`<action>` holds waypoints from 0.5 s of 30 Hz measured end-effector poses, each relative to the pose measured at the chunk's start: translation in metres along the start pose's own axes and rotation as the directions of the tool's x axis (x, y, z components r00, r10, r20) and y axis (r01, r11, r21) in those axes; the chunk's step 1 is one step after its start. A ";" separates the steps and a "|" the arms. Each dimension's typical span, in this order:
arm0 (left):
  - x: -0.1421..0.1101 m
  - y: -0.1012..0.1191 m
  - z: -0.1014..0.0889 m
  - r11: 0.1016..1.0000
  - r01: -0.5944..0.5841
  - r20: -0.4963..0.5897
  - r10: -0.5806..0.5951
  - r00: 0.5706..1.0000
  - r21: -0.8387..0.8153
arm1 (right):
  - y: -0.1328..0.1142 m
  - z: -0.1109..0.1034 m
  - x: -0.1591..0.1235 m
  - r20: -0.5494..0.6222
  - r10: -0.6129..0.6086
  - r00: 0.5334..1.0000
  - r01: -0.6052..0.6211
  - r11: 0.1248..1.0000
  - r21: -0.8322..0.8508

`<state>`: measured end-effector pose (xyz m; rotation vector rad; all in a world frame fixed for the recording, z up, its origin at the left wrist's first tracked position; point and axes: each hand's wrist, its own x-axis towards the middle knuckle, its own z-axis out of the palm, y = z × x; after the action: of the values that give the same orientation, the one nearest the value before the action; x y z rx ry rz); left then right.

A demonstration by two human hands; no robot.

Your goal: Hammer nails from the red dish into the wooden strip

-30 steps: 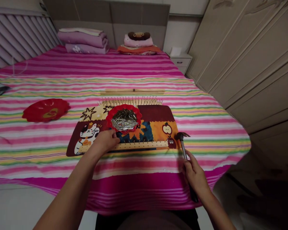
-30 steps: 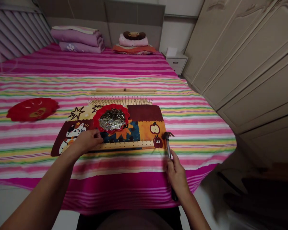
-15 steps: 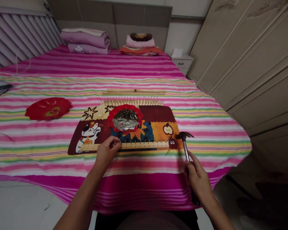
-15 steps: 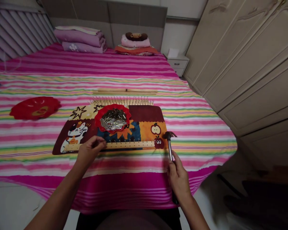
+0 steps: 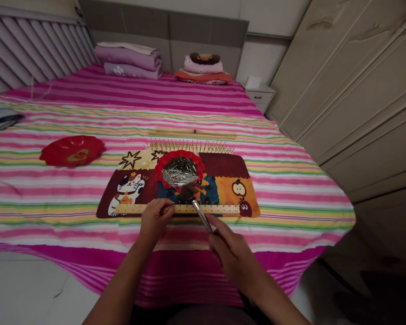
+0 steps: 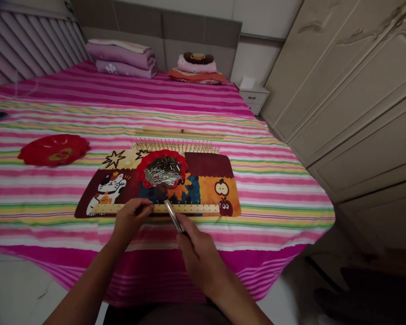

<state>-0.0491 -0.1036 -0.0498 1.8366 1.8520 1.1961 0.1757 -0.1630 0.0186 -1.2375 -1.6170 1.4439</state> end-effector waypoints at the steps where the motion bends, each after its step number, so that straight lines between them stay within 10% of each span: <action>1: -0.001 -0.001 0.001 1.000 -0.008 -0.007 0.008 1.000 -0.005 | -0.001 0.003 0.005 0.026 -0.019 0.999 0.020 0.999 -0.048; 15: -0.001 -0.005 0.003 1.000 0.003 -0.007 -0.003 1.000 -0.014 | -0.009 0.011 0.018 0.069 -0.061 0.996 0.072 0.981 -0.178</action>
<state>-0.0502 -0.1032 -0.0556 1.8235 1.8448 1.2135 0.1574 -0.1501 0.0230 -1.2347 -1.8490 1.3307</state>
